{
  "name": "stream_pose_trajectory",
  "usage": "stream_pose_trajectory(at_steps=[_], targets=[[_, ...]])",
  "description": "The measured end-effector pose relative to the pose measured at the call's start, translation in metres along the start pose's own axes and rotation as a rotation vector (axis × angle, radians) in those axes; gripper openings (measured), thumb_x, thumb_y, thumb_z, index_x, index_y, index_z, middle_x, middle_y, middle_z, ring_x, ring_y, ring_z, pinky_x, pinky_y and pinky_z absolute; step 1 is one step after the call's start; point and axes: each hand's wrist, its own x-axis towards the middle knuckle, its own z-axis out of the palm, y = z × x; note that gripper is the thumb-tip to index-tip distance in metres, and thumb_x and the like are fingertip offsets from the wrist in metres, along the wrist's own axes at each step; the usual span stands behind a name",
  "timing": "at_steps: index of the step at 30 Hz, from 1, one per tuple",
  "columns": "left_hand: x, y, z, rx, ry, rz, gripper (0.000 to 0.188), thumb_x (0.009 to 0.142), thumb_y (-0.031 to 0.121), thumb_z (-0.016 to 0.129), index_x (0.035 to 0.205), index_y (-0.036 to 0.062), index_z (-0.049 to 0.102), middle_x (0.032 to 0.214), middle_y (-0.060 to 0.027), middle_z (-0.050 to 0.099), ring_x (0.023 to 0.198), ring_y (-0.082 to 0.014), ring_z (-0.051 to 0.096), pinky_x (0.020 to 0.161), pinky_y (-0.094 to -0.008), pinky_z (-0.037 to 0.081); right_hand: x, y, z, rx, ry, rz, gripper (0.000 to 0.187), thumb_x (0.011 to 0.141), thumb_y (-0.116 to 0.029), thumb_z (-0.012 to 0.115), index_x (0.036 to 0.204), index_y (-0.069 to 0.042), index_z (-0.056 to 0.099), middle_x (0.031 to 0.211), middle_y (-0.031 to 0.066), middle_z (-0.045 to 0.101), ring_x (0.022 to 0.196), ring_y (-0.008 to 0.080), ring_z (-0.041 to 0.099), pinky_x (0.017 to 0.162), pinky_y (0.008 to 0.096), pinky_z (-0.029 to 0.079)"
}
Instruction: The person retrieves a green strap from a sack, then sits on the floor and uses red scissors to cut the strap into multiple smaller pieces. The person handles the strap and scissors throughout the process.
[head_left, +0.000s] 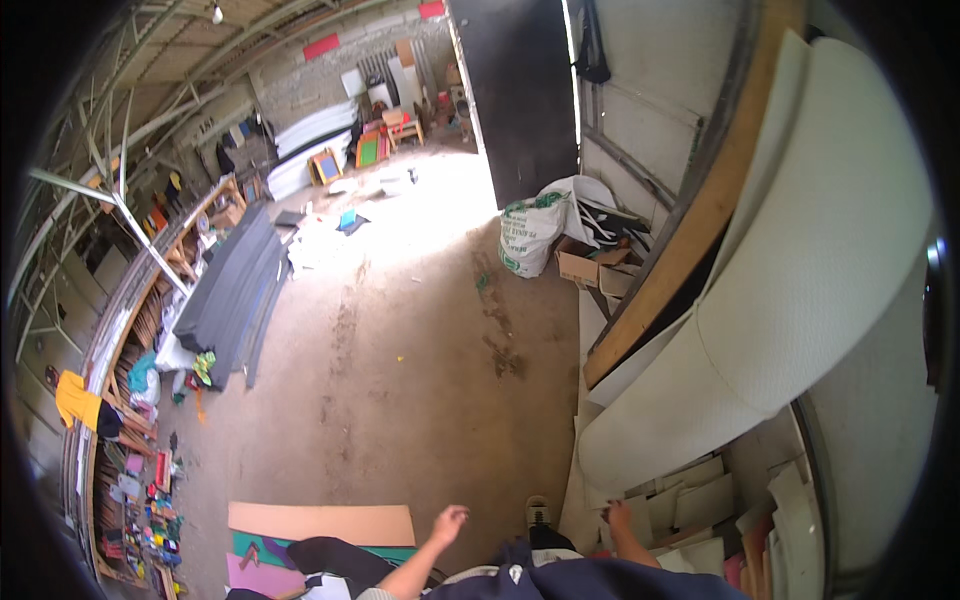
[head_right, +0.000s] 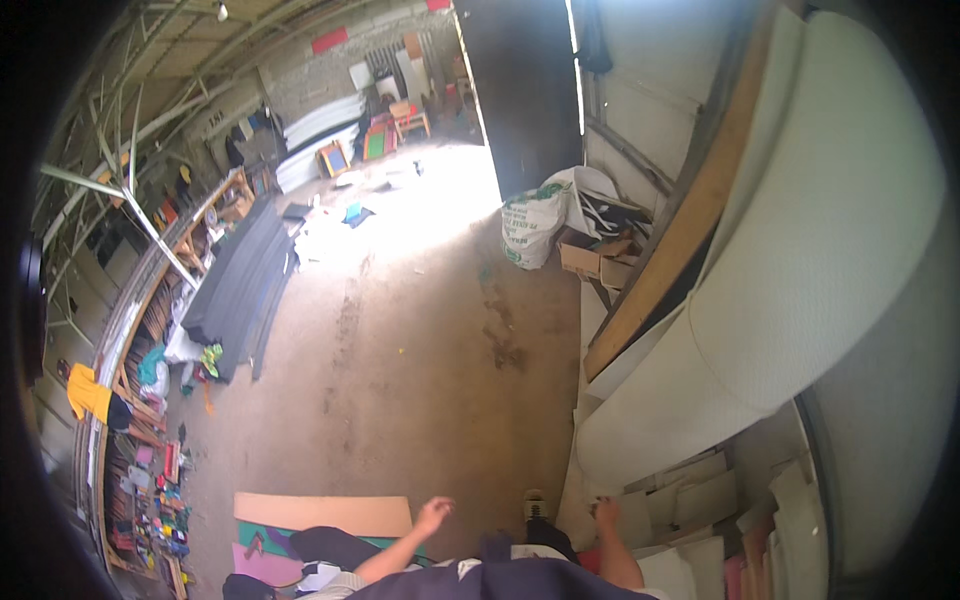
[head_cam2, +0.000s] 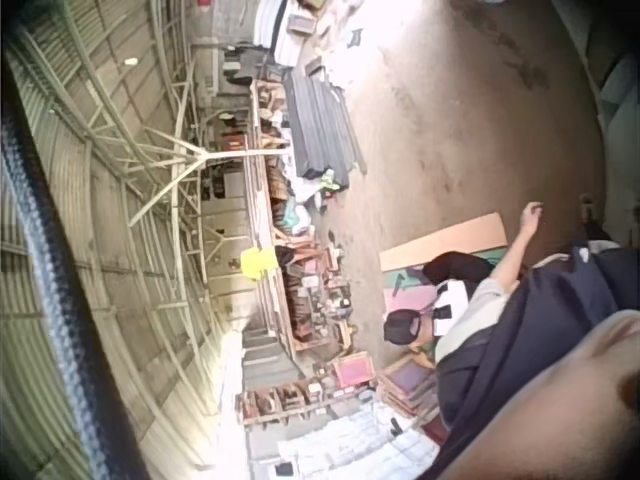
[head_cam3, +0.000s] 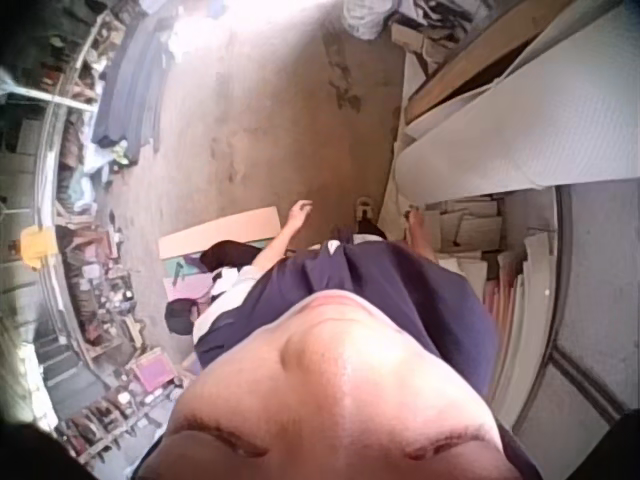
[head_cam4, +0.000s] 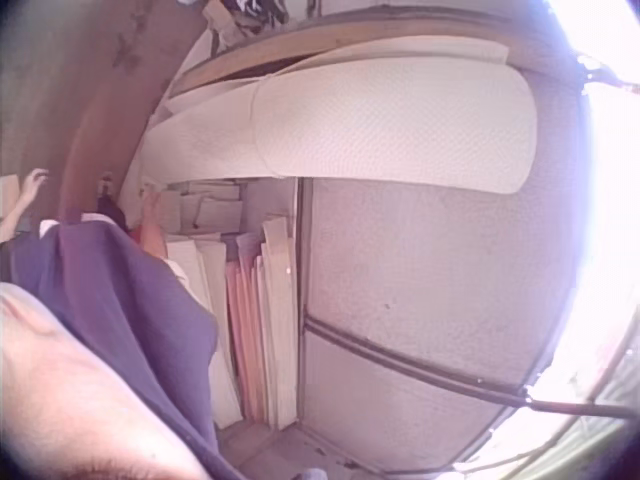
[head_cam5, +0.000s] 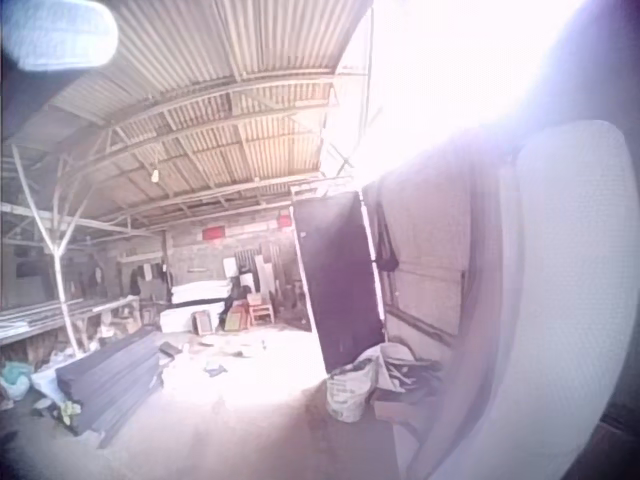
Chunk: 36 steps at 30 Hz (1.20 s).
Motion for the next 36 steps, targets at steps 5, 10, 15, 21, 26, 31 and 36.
stream_pose_trajectory(at_steps=[5, 10, 15, 21, 26, 31, 36], targets=[[0.094, 0.057, -0.014, -0.175, 0.262, 0.045, 0.017, 0.084, 0.005, 0.049, 0.097, 0.0035, 0.058, 0.087, -0.0085, 0.063, 0.081, -0.0155, 0.06, 0.074, -0.0269, 0.047, 0.056, -0.13, 0.068, -0.468, -0.294, -0.403, 0.021, 0.086, -0.011, 0.043, 0.09, 0.003, 0.057, 0.076, 0.0134, 0.06, 0.063, 0.0177, 0.058, 0.059, 0.0291, 0.047], [0.202, 0.074, -0.01, -0.185, 0.408, -0.054, 0.017, 0.083, 0.003, 0.048, 0.097, 0.0016, 0.057, 0.09, -0.0099, 0.063, 0.084, -0.0166, 0.06, 0.077, -0.0273, 0.046, 0.13, -0.212, 0.14, -0.572, -0.279, -0.473, 0.021, 0.086, -0.011, 0.042, 0.091, 0.004, 0.056, 0.074, 0.0127, 0.061, 0.063, 0.0189, 0.059, 0.059, 0.0312, 0.047], [0.335, 0.083, -0.013, -0.232, 0.419, -0.098, 0.016, 0.082, 0.003, 0.048, 0.095, 0.0031, 0.058, 0.089, -0.0087, 0.063, 0.085, -0.0171, 0.06, 0.077, -0.028, 0.045, 0.207, -0.276, 0.174, -0.782, -0.296, -0.348, 0.021, 0.086, -0.012, 0.043, 0.092, 0.002, 0.057, 0.075, 0.0134, 0.061, 0.064, 0.0191, 0.06, 0.062, 0.031, 0.047], [0.497, 0.154, -0.032, 0.04, 0.241, -0.165, 0.017, 0.08, 0.01, 0.052, 0.094, 0.0072, 0.061, 0.087, -0.0093, 0.064, 0.084, -0.0205, 0.061, 0.074, -0.0316, 0.047, 0.292, -0.39, 0.196, -0.583, -0.096, -0.278, 0.025, 0.086, -0.016, 0.042, 0.093, 0.002, 0.056, 0.079, 0.0139, 0.06, 0.068, 0.0237, 0.059, 0.063, 0.035, 0.045], [0.655, 0.23, -0.032, 0.143, 0.065, -0.026, 0.019, 0.08, 0.014, 0.053, 0.096, 0.0073, 0.06, 0.094, -0.0122, 0.062, 0.09, -0.0247, 0.059, 0.078, -0.0336, 0.046, 0.381, -0.487, 0.229, -0.341, 0.008, -0.252, 0.025, 0.088, -0.017, 0.041, 0.093, 0.002, 0.056, 0.076, 0.0123, 0.061, 0.067, 0.0228, 0.06, 0.063, 0.0339, 0.046], [0.802, 0.308, -0.008, 0.09, 0.059, 0.094, 0.02, 0.083, 0.014, 0.05, 0.099, 0.0046, 0.058, 0.094, -0.0126, 0.061, 0.09, -0.0254, 0.059, 0.078, -0.0332, 0.045, 0.494, -0.546, 0.268, -0.42, 0.267, -0.312, 0.024, 0.09, -0.016, 0.039, 0.097, 0.0, 0.055, 0.074, 0.0104, 0.059, 0.064, 0.0187, 0.058, 0.058, 0.0307, 0.046], [0.897, 0.369, 0.001, 0.091, 0.092, -0.085, 0.025, 0.084, 0.015, 0.049, 0.106, 0.0023, 0.054, 0.096, -0.0119, 0.06, 0.092, -0.0236, 0.057, 0.08, -0.0332, 0.044, 0.593, -0.684, 0.322, -0.002, 0.039, -0.162, 0.025, 0.089, -0.02, 0.042, 0.093, -0.001, 0.057, 0.074, 0.0078, 0.058, 0.065, 0.0156, 0.056, 0.058, 0.0289, 0.044]])
